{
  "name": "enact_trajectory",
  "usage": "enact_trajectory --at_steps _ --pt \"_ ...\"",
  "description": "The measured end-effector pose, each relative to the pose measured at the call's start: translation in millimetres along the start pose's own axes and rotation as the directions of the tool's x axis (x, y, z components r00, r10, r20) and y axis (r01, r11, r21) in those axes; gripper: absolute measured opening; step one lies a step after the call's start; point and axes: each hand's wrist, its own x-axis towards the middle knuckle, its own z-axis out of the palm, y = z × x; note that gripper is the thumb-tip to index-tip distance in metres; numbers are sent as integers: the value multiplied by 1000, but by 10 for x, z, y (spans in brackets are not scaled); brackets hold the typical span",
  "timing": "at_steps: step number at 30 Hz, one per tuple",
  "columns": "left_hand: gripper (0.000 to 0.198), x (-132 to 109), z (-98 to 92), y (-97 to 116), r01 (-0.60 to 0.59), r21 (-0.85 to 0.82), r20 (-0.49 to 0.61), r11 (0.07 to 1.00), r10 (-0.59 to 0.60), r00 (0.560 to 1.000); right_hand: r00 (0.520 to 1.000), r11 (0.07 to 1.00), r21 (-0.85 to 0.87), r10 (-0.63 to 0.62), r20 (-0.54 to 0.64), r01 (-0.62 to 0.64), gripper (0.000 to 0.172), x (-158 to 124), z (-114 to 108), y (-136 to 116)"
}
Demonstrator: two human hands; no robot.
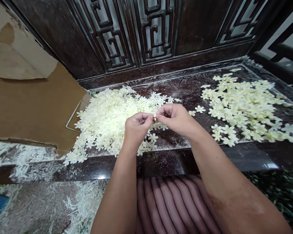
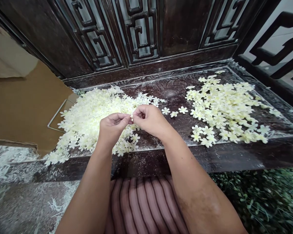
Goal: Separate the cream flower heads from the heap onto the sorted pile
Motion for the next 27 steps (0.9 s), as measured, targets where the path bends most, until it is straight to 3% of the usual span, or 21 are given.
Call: enact_trajectory --at_steps 27 --pt "8 19 -43 -58 -55 52 42 997 53 998 1000 1000 -15 -6 29 6 8 -8 -21 -8"
